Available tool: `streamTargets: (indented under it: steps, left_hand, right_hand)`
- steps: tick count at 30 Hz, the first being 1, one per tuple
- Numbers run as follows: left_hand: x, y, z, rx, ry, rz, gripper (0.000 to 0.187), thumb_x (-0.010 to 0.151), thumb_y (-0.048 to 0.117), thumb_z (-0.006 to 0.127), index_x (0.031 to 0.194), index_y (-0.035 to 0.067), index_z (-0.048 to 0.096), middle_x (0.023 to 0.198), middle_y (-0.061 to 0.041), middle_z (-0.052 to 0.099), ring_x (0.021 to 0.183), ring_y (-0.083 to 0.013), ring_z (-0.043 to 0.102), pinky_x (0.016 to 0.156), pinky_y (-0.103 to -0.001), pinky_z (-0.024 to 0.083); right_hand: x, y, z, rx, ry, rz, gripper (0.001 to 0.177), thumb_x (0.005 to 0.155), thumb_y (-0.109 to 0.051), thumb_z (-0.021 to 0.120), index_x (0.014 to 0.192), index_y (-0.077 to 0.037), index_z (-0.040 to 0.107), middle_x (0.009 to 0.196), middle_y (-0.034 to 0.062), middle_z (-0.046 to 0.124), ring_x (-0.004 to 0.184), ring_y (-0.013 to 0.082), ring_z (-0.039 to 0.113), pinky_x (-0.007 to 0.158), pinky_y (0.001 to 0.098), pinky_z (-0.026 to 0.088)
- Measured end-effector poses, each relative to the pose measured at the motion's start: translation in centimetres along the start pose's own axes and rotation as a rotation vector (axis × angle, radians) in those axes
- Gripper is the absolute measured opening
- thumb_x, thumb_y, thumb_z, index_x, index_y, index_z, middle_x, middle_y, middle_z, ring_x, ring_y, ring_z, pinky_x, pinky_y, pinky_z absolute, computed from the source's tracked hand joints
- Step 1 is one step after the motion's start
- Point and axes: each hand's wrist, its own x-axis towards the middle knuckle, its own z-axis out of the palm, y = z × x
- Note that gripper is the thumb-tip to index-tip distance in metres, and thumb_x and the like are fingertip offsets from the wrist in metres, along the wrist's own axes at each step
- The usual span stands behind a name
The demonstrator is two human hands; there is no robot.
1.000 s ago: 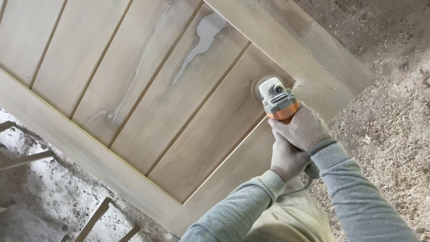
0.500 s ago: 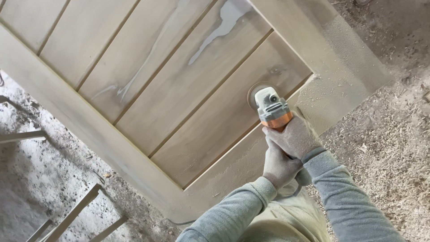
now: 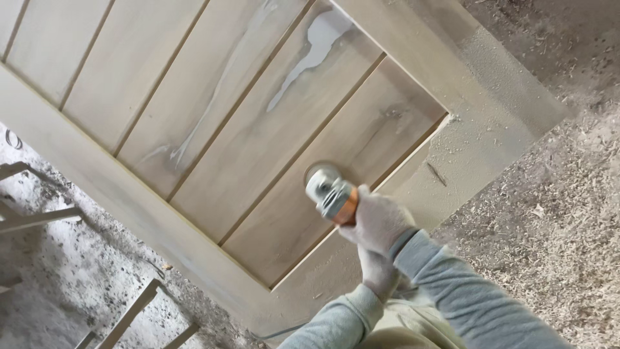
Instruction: The person sands the surface of a wooden door using a power sander.
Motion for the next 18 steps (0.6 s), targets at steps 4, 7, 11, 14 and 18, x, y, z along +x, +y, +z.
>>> streamTargets:
  steps: [4, 7, 11, 14, 18]
  left_hand:
    - [5.8, 5.7, 1.2, 0.121, -0.207, 0.141, 0.066, 0.096, 0.019, 0.078, 0.148, 0.002, 0.042, 0.133, -0.017, 0.066, 0.122, -0.0289, 0.070, 0.105, -0.042, 0.059]
    - [9.9, 10.3, 2.0, 0.107, -0.254, 0.020, 0.105, 0.073, 0.025, 0.086, 0.149, 0.003, 0.017, 0.128, -0.018, 0.063, 0.116, -0.0299, 0.068, 0.098, -0.043, 0.057]
    - [13.2, 13.1, 1.7, 0.174, -0.308, -0.071, 0.106, 0.071, 0.030, 0.089, 0.148, 0.003, 0.022, 0.132, -0.018, 0.063, 0.118, -0.0291, 0.069, 0.099, -0.039, 0.060]
    - [14.0, 12.8, 1.5, 0.060, -0.345, -0.041, 0.109, 0.073, 0.030, 0.088, 0.153, 0.002, 0.020, 0.137, -0.018, 0.061, 0.121, -0.0301, 0.068, 0.103, -0.038, 0.060]
    - [12.7, 11.0, 1.9, 0.081, -0.371, 0.063, 0.111, 0.074, 0.027, 0.089, 0.156, 0.002, 0.019, 0.140, -0.019, 0.061, 0.128, -0.0309, 0.066, 0.108, -0.038, 0.056]
  right_hand:
    - [2.1, 3.4, -4.6, 0.191, 0.237, 0.170, 0.067, 0.082, -0.054, 0.078, 0.113, 0.001, 0.056, 0.084, 0.0148, 0.073, 0.072, 0.0253, 0.075, 0.068, 0.0381, 0.064]
    - [4.0, 4.9, -7.6, 0.342, 0.381, 0.194, 0.067, 0.084, -0.050, 0.077, 0.116, 0.004, 0.054, 0.087, 0.0174, 0.072, 0.074, 0.0270, 0.075, 0.068, 0.0397, 0.064]
    - [5.5, 4.9, -9.7, 0.446, 0.475, 0.153, 0.064, 0.086, -0.049, 0.077, 0.113, 0.004, 0.056, 0.088, 0.0181, 0.072, 0.078, 0.0285, 0.075, 0.072, 0.0401, 0.063]
    - [5.8, 4.4, -10.1, 0.415, 0.449, 0.175, 0.063, 0.088, -0.052, 0.077, 0.111, 0.004, 0.056, 0.089, 0.0186, 0.072, 0.080, 0.0295, 0.075, 0.075, 0.0414, 0.063]
    - [4.7, 5.3, -9.3, 0.413, 0.436, 0.205, 0.069, 0.087, -0.054, 0.075, 0.115, 0.005, 0.053, 0.090, 0.0196, 0.072, 0.080, 0.0307, 0.076, 0.074, 0.0423, 0.063]
